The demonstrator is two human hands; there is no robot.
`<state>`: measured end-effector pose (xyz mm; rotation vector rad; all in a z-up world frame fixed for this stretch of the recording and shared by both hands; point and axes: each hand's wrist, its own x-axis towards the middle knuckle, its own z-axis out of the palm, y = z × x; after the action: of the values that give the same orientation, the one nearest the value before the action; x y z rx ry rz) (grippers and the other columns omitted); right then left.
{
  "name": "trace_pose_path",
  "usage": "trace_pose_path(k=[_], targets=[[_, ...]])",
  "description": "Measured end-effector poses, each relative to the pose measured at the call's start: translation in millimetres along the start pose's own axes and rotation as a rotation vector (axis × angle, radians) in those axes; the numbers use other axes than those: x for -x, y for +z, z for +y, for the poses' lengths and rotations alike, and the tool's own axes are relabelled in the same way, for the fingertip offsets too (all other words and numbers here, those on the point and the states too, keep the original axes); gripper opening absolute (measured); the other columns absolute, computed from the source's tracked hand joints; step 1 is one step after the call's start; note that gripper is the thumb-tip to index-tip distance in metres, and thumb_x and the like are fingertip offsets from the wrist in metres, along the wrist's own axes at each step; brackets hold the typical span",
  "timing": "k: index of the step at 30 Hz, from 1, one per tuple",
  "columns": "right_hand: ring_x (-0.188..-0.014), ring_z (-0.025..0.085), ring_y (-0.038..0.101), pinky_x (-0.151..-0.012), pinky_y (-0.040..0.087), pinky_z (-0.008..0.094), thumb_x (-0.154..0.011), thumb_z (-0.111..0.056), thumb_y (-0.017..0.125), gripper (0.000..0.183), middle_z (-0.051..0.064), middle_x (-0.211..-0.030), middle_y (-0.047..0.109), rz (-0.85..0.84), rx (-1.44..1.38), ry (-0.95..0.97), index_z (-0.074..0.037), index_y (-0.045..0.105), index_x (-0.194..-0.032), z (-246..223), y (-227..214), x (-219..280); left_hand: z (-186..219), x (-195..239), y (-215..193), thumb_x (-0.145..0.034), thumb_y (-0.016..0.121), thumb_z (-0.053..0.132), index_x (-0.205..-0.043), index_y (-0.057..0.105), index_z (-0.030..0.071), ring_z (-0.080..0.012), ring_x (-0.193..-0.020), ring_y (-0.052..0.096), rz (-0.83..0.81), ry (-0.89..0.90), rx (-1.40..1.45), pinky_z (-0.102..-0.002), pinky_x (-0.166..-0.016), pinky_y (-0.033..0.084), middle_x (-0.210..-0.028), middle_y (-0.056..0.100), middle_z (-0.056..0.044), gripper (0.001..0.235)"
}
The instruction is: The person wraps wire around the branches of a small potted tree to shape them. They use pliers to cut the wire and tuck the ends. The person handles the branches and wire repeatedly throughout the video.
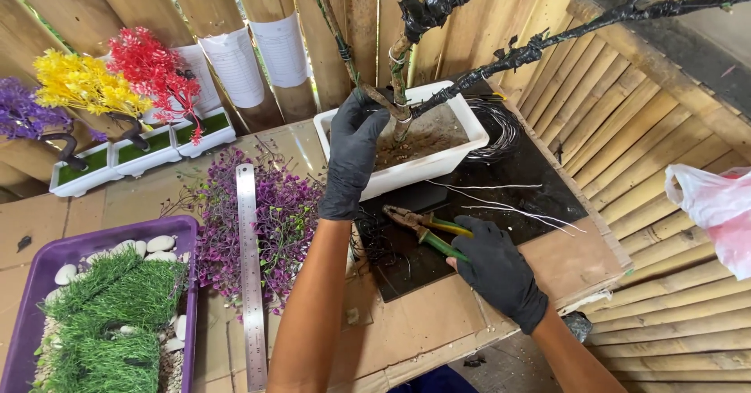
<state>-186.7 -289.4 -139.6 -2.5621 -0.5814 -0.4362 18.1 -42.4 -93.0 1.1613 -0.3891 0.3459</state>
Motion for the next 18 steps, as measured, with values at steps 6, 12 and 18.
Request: trace_pose_path(k=[6, 12, 18], targets=[[-0.088, 0.021, 0.060, -0.072, 0.050, 0.039, -0.100, -0.039, 0.056, 0.028, 0.006, -0.110, 0.051, -0.105, -0.212, 0.155, -0.011, 0.062, -0.099, -2.1, -23.3, 5.1, 15.1, 1.4, 8.4, -0.093, 0.067, 0.009, -0.118, 0.068, 0.007, -0.0166, -0.099, 0.065, -0.009, 0.038, -0.042, -0.033, -0.096, 0.054, -0.107, 0.072, -0.005, 0.025], [-0.065, 0.011, 0.035, -0.061, 0.029, 0.029, -0.102, -0.057, 0.046, 0.053, -0.004, -0.075, 0.039, 0.035, -0.764, 0.446, -0.011, 0.070, -0.091, -10.3, -40.7, 31.0, -11.4, -3.5, -1.3, -0.090, 0.075, 0.009, -0.128, 0.065, 0.003, -0.0164, -0.099, 0.066, 0.062, -0.041, 0.027, -0.033, -0.097, 0.056, -0.108, 0.073, -0.007, 0.040], [-0.106, 0.050, 0.073, -0.085, 0.060, 0.060, -0.111, -0.029, 0.038, 0.030, 0.039, -0.112, 0.070, -0.073, -1.555, 0.098, -0.003, 0.052, -0.103, -39.7, -50.7, -40.3, 3.4, -1.3, 2.3, -0.091, 0.081, 0.016, -0.125, 0.067, 0.005, -0.0190, -0.104, 0.065, 0.036, -0.029, -0.030, -0.046, -0.099, 0.053, -0.105, 0.073, -0.012, 0.038]])
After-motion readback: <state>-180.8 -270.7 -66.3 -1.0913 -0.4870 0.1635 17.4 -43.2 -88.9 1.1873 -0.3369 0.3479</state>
